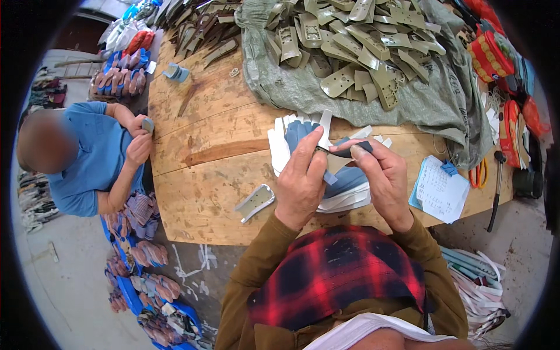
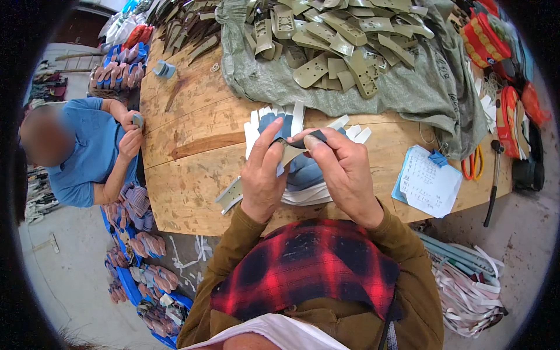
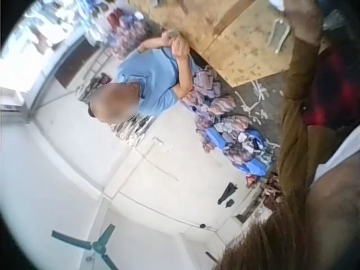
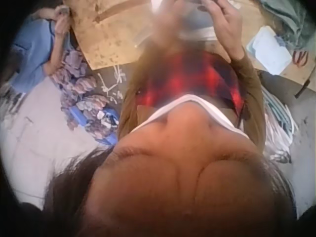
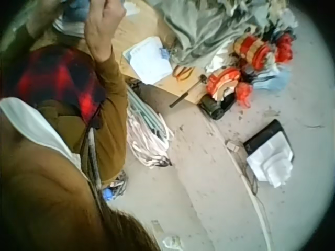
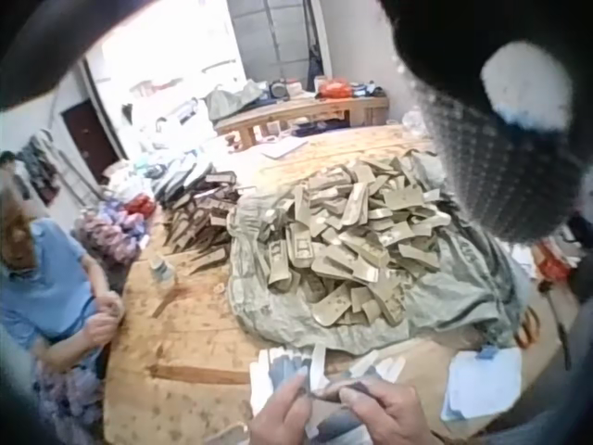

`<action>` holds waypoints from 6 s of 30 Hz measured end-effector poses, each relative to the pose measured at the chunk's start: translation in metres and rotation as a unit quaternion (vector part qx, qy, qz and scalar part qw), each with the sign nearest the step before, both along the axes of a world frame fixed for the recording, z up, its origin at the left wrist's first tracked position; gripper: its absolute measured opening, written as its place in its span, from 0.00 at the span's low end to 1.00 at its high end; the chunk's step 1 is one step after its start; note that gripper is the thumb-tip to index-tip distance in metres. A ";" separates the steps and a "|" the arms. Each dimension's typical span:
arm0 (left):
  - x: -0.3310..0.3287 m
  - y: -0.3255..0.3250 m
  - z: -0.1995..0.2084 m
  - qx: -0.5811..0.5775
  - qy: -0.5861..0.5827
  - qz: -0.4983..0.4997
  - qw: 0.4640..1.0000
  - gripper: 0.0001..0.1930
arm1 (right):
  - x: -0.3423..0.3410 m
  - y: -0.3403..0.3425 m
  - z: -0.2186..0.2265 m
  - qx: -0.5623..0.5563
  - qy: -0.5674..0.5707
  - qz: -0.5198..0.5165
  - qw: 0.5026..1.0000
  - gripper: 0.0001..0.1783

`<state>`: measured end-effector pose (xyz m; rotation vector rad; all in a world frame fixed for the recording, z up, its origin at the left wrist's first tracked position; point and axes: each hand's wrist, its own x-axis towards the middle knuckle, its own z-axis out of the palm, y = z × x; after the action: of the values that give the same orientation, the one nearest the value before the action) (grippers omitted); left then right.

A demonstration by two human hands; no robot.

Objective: The person assembles sandals by hand at a wooden workbench. They pick up white foam insoles and blue rubber straps, aligning the straps with the insoles and securing them. The person handles the components one at a time, repeatedly folding and pressing the straps into place.

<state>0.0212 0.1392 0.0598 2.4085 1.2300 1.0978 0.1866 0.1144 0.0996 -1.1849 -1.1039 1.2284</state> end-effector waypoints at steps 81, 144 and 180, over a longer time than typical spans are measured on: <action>0.012 0.010 0.017 -0.560 -0.715 -0.121 0.399 0.19 | 0.139 0.068 -0.100 0.073 -0.506 -0.131 0.849 0.19; 0.029 -0.006 0.019 -0.612 -0.637 -0.108 0.455 0.22 | 0.040 0.021 0.002 0.242 -0.319 0.074 0.913 0.18; 0.009 -0.013 0.070 -0.406 -0.294 -0.022 0.865 0.16 | 0.037 0.006 -0.015 0.358 -0.498 0.038 0.789 0.15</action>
<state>0.0301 0.1265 0.1299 1.3283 1.0931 0.9228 0.2234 0.1205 0.0848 -1.1451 -2.1553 0.0339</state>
